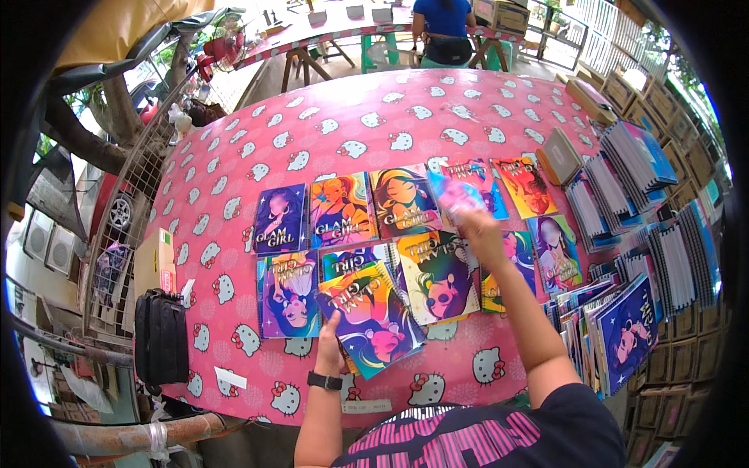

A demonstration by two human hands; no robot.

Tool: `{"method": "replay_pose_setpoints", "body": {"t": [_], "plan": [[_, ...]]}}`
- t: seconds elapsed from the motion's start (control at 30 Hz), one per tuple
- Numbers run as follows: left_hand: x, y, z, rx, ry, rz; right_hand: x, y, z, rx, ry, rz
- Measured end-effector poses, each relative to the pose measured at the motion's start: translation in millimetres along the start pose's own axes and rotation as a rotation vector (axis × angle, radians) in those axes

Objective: The person sorts colorful spiral-bound notebooks on a table, picking them up from a pile, categorizing them by their cover art, and then organizing them into stacks.

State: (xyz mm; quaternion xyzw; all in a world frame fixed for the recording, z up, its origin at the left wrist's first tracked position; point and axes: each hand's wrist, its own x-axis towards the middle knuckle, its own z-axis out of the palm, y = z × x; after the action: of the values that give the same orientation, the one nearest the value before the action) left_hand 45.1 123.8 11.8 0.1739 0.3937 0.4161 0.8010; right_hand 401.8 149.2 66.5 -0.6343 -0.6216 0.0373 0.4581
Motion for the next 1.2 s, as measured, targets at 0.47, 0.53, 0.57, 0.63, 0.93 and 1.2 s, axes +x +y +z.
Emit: {"method": "replay_pose_setpoints", "body": {"t": [0.47,0.53,0.57,0.63,0.93,1.2], "plan": [[-34.7,25.7,-57.2,0.260,0.116,0.143,-150.4,-38.0,3.3,-0.214,-0.345,-0.240],[-42.5,26.7,-52.8,0.209,0.116,0.158,-150.4,-49.7,0.8,0.051,-0.158,0.059],[-46.0,26.8,-51.1,0.181,0.118,0.172,-147.7,-60.3,0.5,0.188,-0.066,0.202],[-45.8,21.0,-48.6,0.054,0.053,0.075,-138.2,-99.7,7.3,0.264,-0.097,0.050],[-40.5,11.9,-56.0,0.158,0.057,0.200,-5.9,-43.5,87.3,-0.140,-0.286,-0.210],[-67.7,-36.0,-17.1,1.137,0.417,0.607,12.1,27.7,135.5,-0.501,-0.321,-0.341]]}}
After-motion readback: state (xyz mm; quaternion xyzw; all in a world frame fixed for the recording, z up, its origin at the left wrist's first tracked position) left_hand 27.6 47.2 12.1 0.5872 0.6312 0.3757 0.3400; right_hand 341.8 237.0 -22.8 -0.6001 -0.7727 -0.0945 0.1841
